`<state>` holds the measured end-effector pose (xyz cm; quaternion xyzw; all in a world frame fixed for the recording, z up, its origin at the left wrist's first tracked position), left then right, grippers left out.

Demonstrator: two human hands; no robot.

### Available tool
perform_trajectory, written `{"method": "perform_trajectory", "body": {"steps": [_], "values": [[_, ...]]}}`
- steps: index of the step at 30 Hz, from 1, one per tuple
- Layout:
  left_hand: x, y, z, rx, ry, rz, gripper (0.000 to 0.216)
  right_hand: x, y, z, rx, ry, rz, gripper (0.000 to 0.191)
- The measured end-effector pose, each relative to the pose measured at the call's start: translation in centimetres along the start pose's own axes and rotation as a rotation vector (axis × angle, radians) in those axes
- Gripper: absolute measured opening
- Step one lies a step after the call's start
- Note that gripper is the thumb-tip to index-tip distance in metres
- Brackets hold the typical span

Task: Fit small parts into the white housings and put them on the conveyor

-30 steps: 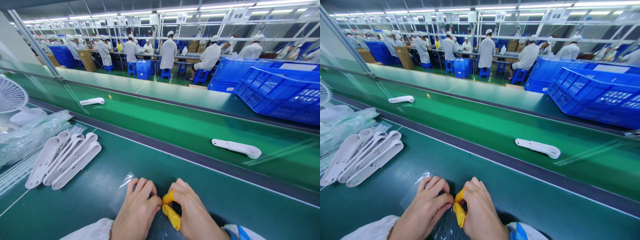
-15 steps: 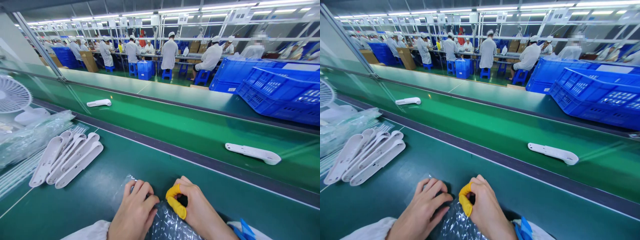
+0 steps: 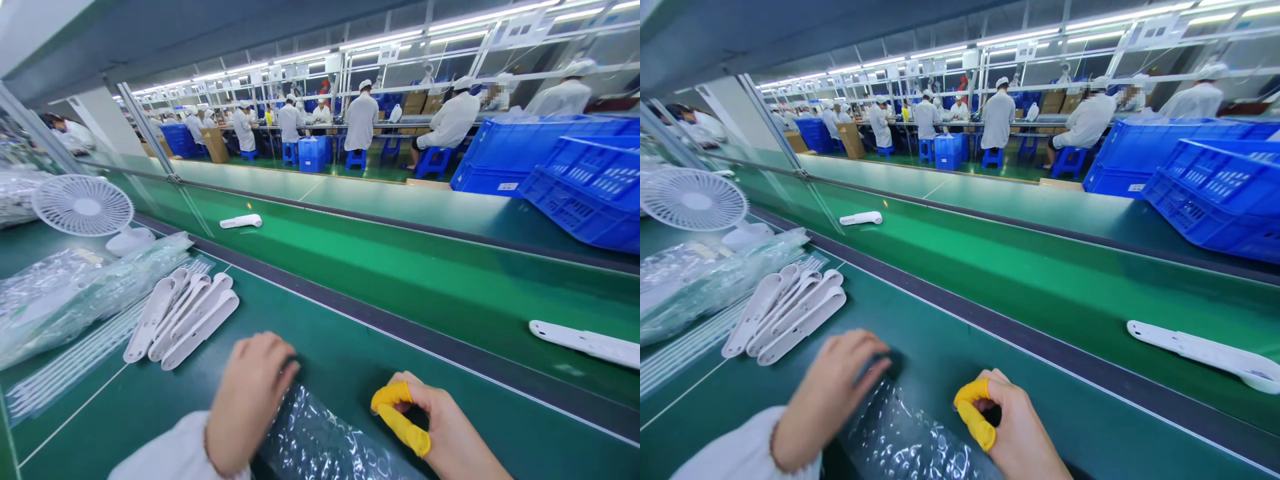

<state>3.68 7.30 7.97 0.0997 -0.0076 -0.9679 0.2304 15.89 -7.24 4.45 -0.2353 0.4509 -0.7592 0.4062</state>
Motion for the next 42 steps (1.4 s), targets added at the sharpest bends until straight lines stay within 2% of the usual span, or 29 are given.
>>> {"method": "perform_trajectory", "body": {"steps": [4, 6, 8, 10, 12, 15, 17, 19, 21, 24, 26, 32, 35, 38, 42], "values": [[0.0, -10.2, 3.1, -0.217, 0.061, 0.287, 0.027, 0.3, 0.8, -0.2, 0.018, 0.036, 0.034, 0.013], [0.7, -13.3, 3.4, -0.225, 0.022, 0.341, 0.025, 0.3, 0.8, -0.2, 0.023, 0.041, 0.038, 0.013], [1.3, -14.3, 3.0, -0.167, -0.024, 0.358, 0.023, 0.2, 0.5, -0.1, 0.013, 0.036, 0.035, 0.012], [1.6, -13.5, 2.5, -0.038, -0.057, 0.367, 0.024, 0.0, 0.1, 0.3, 0.003, 0.025, 0.021, 0.013], [1.3, -11.0, 1.8, 0.145, -0.089, 0.364, 0.03, -0.2, -0.6, 0.8, 0.003, 0.008, 0.018, 0.014], [0.5, -5.3, 0.0, 0.474, -0.222, 0.334, 0.033, -0.4, -2.1, 2.0, 0.029, 0.029, 0.055, 0.015], [0.5, -1.3, -1.8, 0.736, -0.388, 0.364, 0.027, -0.3, -3.2, 2.9, 0.065, 0.072, 0.107, 0.015], [0.5, 1.8, -2.8, 0.841, -0.469, 0.345, 0.022, 0.0, -4.2, 3.5, 0.151, 0.098, 0.175, 0.017], [0.5, 3.8, -3.1, 0.821, -0.48, 0.282, 0.017, 0.4, -4.7, 3.5, 0.298, 0.091, 0.231, 0.019], [0.8, 5.0, -3.6, 0.757, -0.5, 0.24, 0.015, 0.8, -4.1, 2.6, 0.555, 0.023, 0.254, 0.022], [1.3, 5.1, -3.7, 0.728, -0.519, 0.242, 0.015, 0.8, -3.2, 1.8, 0.647, -0.041, 0.235, 0.023], [1.9, 5.4, -3.5, 0.652, -0.562, 0.241, 0.017, 0.5, -0.5, 0.6, 0.597, -0.159, -0.01, 0.019], [1.9, 5.5, -3.3, 0.633, -0.583, 0.238, 0.019, 0.8, 0.1, 0.4, 0.579, -0.225, -0.064, 0.019], [2.0, 5.6, -3.2, 0.625, -0.593, 0.219, 0.021, 1.2, -0.1, -0.2, 0.587, -0.341, -0.005, 0.02], [2.0, 5.8, -3.4, 0.635, -0.592, 0.212, 0.021, 1.8, -1.4, -0.7, 0.785, -0.467, 0.194, 0.026]]}}
Point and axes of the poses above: each hand's wrist, its own x-axis away from the middle knuckle, its own z-axis out of the back of the hand, y = z × x, the point moved 9 cm from there along -x, towards the middle knuckle, and after that the axes turned 5 degrees about y, right-handed, at the moved point
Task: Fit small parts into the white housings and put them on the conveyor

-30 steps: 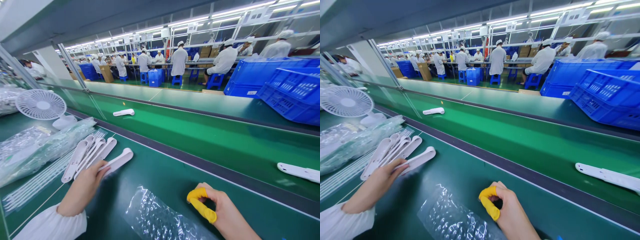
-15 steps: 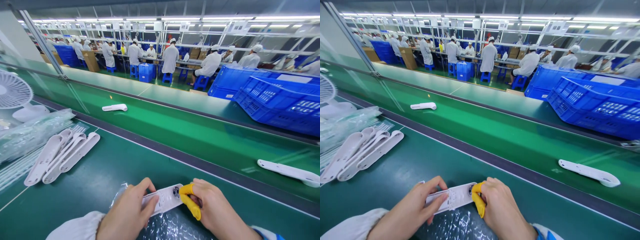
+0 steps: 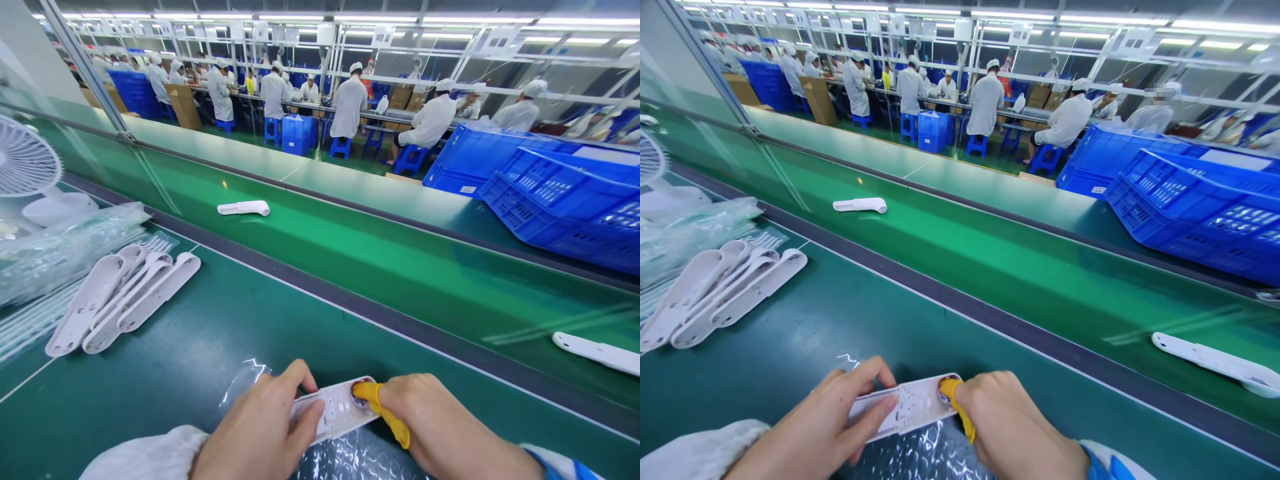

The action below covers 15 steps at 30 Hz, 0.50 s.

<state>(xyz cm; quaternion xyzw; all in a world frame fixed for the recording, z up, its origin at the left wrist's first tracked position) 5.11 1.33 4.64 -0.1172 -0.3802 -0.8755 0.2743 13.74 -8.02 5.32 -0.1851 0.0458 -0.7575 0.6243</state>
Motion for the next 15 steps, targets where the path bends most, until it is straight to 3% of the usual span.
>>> {"method": "perform_trajectory", "body": {"steps": [6, 15], "values": [[0.1, -0.1, 0.0, -0.019, 0.007, 0.01, 0.019, 0.4, -2.5, 1.6, 0.379, 0.114, 0.258, 0.023], [0.5, 0.2, 0.4, -0.03, 0.0, -0.002, 0.021, 1.7, -1.4, 3.5, 0.184, 0.272, 0.24, 0.026]]}}
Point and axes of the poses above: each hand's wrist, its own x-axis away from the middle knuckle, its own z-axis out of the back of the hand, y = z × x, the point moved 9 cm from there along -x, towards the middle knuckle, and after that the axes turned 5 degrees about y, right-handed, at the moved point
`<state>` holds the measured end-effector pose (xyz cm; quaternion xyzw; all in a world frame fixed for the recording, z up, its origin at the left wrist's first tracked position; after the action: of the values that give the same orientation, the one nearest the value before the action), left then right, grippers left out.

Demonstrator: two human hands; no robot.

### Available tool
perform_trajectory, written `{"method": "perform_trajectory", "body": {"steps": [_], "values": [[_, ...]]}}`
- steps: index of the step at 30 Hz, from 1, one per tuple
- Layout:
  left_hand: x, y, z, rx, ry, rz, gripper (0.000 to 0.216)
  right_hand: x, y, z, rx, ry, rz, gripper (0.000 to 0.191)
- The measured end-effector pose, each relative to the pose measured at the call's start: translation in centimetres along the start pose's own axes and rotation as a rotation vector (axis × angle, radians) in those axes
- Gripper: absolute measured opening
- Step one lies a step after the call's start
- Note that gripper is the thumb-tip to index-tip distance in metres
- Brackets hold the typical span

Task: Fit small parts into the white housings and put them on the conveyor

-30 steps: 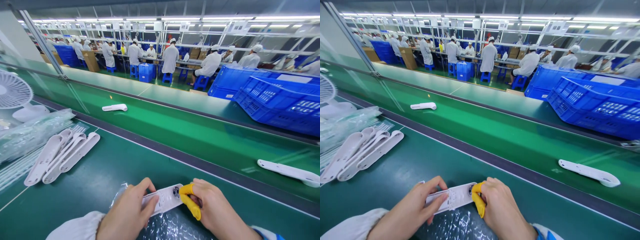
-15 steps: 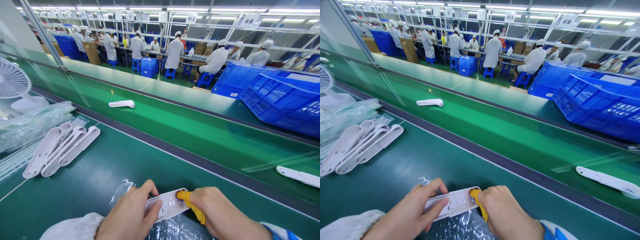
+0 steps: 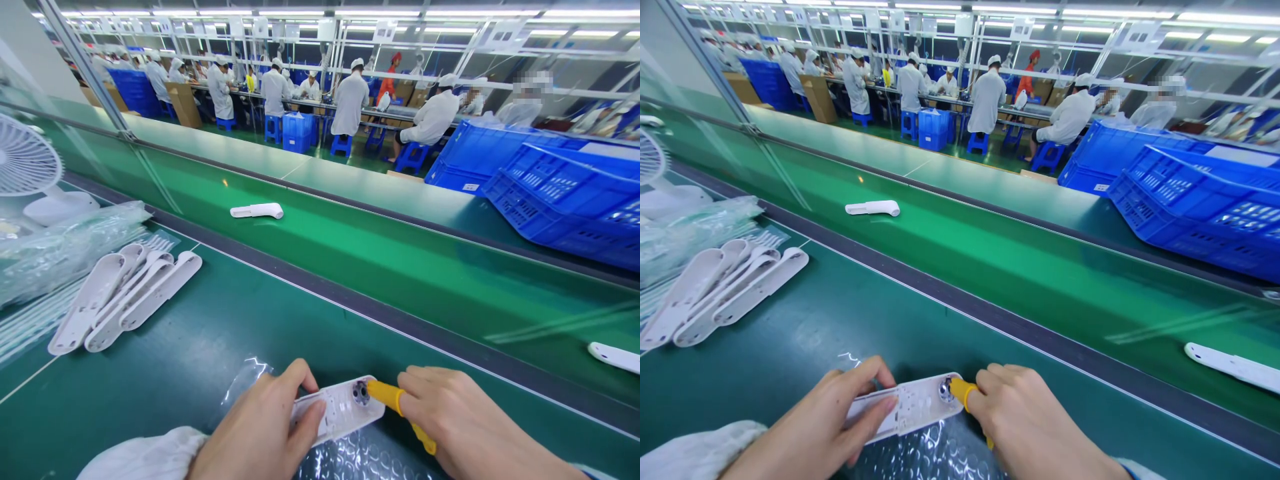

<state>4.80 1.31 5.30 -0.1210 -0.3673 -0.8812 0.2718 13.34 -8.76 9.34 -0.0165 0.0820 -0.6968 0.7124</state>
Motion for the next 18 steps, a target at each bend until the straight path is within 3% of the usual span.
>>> {"method": "perform_trajectory", "body": {"steps": [4, 8, 12, 18], "values": [[-0.1, -0.1, 0.3, -0.046, 0.025, 0.011, 0.022, 0.7, 1.4, 1.9, -0.108, 0.195, -0.084, 0.029], [-0.1, -0.1, 0.1, -0.055, 0.005, 0.014, 0.022, 1.1, 2.6, 1.2, -0.357, 0.242, -0.198, 0.014], [0.5, 0.5, 0.6, -0.068, 0.0, 0.015, 0.027, 0.9, 2.3, -0.5, -0.599, 0.221, -0.276, 0.054], [1.3, 0.2, 1.6, -0.085, -0.025, 0.107, 0.036, 0.6, 1.8, -0.1, -0.737, 0.32, -0.312, 0.053]]}}
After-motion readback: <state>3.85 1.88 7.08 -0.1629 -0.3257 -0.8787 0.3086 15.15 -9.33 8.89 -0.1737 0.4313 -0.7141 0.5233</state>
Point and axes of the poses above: each hand's wrist, its own x-axis away from the middle knuckle, its own z-axis out of the back of the hand, y = z × x, the point moved 9 cm from there along -x, towards the middle knuckle, and after that the axes turned 5 degrees about y, right-handed, at the moved point
